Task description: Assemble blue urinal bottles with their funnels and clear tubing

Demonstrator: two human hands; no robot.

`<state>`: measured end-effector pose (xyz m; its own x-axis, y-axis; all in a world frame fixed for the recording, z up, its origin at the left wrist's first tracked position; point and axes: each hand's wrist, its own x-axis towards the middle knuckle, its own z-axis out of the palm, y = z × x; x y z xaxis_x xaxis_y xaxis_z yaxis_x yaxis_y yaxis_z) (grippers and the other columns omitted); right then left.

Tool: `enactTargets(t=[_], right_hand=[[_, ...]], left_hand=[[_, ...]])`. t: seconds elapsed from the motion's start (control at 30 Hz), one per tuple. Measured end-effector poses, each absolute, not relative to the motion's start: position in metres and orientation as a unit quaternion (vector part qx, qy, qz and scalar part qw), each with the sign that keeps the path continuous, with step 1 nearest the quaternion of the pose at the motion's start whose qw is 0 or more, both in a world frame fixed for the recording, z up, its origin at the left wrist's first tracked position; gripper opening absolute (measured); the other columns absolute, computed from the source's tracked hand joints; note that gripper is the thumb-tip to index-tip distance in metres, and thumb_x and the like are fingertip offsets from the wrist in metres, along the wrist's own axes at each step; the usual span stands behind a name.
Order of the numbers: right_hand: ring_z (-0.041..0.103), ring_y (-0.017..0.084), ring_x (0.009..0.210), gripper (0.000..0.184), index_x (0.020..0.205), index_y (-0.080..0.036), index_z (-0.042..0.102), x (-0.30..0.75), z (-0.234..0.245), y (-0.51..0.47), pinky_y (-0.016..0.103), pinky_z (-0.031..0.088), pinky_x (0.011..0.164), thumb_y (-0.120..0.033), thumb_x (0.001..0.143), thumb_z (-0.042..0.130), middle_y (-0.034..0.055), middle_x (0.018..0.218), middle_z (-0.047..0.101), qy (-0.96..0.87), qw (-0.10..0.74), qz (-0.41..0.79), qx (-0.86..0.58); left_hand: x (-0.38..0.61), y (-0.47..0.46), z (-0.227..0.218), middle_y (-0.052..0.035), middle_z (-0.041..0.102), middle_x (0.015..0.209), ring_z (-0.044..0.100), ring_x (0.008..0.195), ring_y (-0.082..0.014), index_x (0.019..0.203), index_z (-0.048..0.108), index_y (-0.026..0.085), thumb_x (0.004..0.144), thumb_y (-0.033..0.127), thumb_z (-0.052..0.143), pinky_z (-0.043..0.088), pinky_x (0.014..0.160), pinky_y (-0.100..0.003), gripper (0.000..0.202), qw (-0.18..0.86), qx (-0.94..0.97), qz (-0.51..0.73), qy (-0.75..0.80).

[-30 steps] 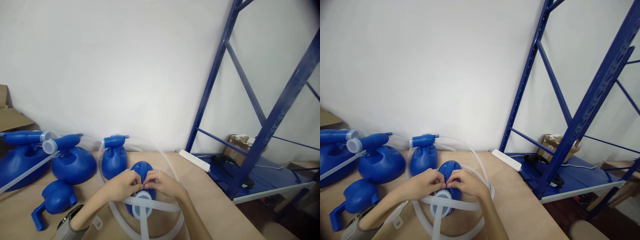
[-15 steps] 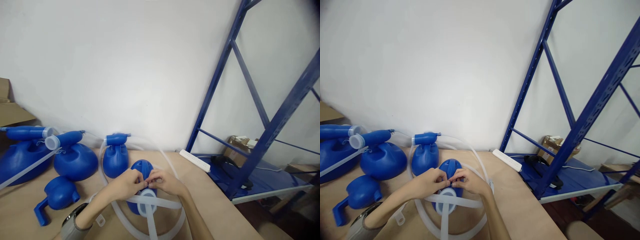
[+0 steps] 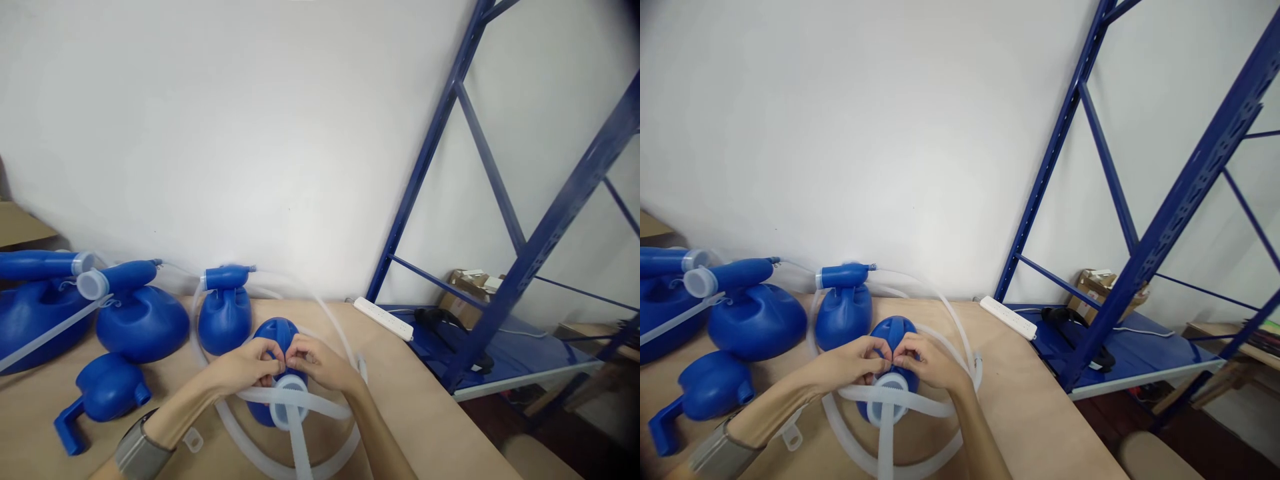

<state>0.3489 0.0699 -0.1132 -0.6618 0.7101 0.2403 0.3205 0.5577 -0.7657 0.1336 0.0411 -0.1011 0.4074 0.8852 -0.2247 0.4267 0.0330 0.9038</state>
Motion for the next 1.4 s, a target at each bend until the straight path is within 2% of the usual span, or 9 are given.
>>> enactTargets(t=[0.33, 0.5, 0.63, 0.77, 0.9, 1.0, 1.1, 1.2, 1.4], right_hand=[[0.061, 0.016, 0.078, 0.045, 0.119, -0.023, 0.070, 0.362, -0.100, 0.072, 0.031, 0.052, 0.077, -0.059, 0.094, 0.065, 0.0001, 0.086, 0.064, -0.823, 0.214, 0.408, -0.331], [0.065, 0.022, 0.100, 0.053, 0.125, -0.026, 0.073, 0.371, -0.077, 0.060, 0.039, 0.054, 0.095, -0.064, 0.089, 0.070, 0.0059, 0.109, 0.069, -0.838, 0.169, 0.409, -0.319], [0.056, 0.026, 0.133, 0.043, 0.128, -0.030, 0.074, 0.360, -0.069, 0.051, 0.044, 0.037, 0.120, -0.057, 0.096, 0.065, 0.0073, 0.142, 0.062, -0.868, 0.153, 0.380, -0.281], [0.043, 0.025, 0.147, 0.038, 0.123, -0.033, 0.076, 0.345, -0.078, 0.050, 0.051, 0.017, 0.129, -0.047, 0.109, 0.044, 0.0019, 0.156, 0.054, -0.900, 0.142, 0.307, -0.274], [0.025, 0.030, 0.155, 0.032, 0.122, -0.032, 0.074, 0.337, -0.091, 0.053, 0.064, 0.006, 0.128, -0.043, 0.109, 0.047, 0.0008, 0.164, 0.044, -0.920, 0.153, 0.185, -0.311], [0.033, 0.028, 0.151, 0.023, 0.120, -0.028, 0.070, 0.334, -0.102, 0.058, 0.056, 0.020, 0.127, -0.037, 0.107, 0.053, 0.0045, 0.157, 0.051, -0.935, 0.168, 0.115, -0.292], [0.044, 0.026, 0.138, 0.013, 0.109, -0.024, 0.068, 0.332, -0.111, 0.060, 0.047, 0.039, 0.115, -0.029, 0.105, 0.056, 0.0077, 0.134, 0.063, -0.930, 0.188, 0.072, -0.307], [0.048, 0.029, 0.126, 0.016, 0.101, -0.022, 0.065, 0.329, -0.116, 0.058, 0.049, 0.042, 0.104, -0.025, 0.106, 0.050, 0.0088, 0.119, 0.064, -0.906, 0.211, 0.047, -0.363], [0.048, 0.027, 0.115, 0.022, 0.094, -0.023, 0.062, 0.324, -0.122, 0.056, 0.046, 0.040, 0.098, -0.019, 0.106, 0.045, 0.0052, 0.111, 0.062, -0.879, 0.226, 0.032, -0.419]], left_hand=[[0.123, 0.033, -0.078, 0.0019, 0.066, 0.060, 0.062, 0.058, -0.0185, 0.076, 0.053, 0.023, 0.074, 0.030, 0.055, 0.041, 0.055, -0.028, 0.008, 0.404, 0.726, 0.231, 0.506], [0.107, 0.017, -0.047, 0.0051, 0.069, 0.066, 0.064, 0.065, -0.0198, 0.107, 0.053, 0.024, 0.074, 0.024, 0.056, 0.044, 0.061, -0.028, 0.033, 0.347, 0.746, 0.256, 0.508], [0.098, 0.009, -0.037, -0.0008, 0.069, 0.079, 0.066, 0.078, -0.0225, 0.092, 0.066, 0.023, 0.086, 0.035, 0.053, 0.045, 0.070, -0.030, 0.019, 0.299, 0.805, 0.175, 0.481], [0.095, 0.001, -0.036, -0.0054, 0.069, 0.107, 0.065, 0.097, -0.0254, 0.079, 0.069, 0.023, 0.093, 0.050, 0.054, 0.046, 0.085, -0.033, 0.033, 0.294, 0.838, 0.168, 0.428], [0.108, -0.003, -0.042, -0.0018, 0.061, 0.078, 0.058, 0.077, -0.0213, 0.070, 0.060, 0.022, 0.094, 0.053, 0.055, 0.040, 0.069, -0.032, 0.039, 0.282, 0.844, 0.168, 0.425], [0.125, -0.003, -0.054, 0.0039, 0.042, 0.061, 0.041, 0.060, -0.0159, 0.059, 0.041, 0.023, 0.088, 0.058, 0.061, 0.026, 0.057, -0.032, 0.050, 0.301, 0.826, 0.174, 0.443], [0.137, -0.002, -0.067, 0.0058, 0.045, 0.067, 0.040, 0.066, -0.0154, 0.064, 0.038, 0.023, 0.072, 0.054, 0.078, 0.026, 0.058, -0.030, 0.051, 0.328, 0.810, 0.205, 0.442], [0.136, -0.001, -0.079, 0.0080, 0.043, 0.067, 0.038, 0.068, -0.0144, 0.066, 0.039, 0.023, 0.060, 0.043, 0.086, 0.027, 0.059, -0.028, 0.051, 0.387, 0.769, 0.228, 0.455], [0.134, 0.000, -0.095, 0.0081, 0.037, 0.064, 0.038, 0.064, -0.0128, 0.064, 0.033, 0.024, 0.070, 0.042, 0.076, 0.027, 0.058, -0.026, 0.046, 0.418, 0.724, 0.263, 0.482]])
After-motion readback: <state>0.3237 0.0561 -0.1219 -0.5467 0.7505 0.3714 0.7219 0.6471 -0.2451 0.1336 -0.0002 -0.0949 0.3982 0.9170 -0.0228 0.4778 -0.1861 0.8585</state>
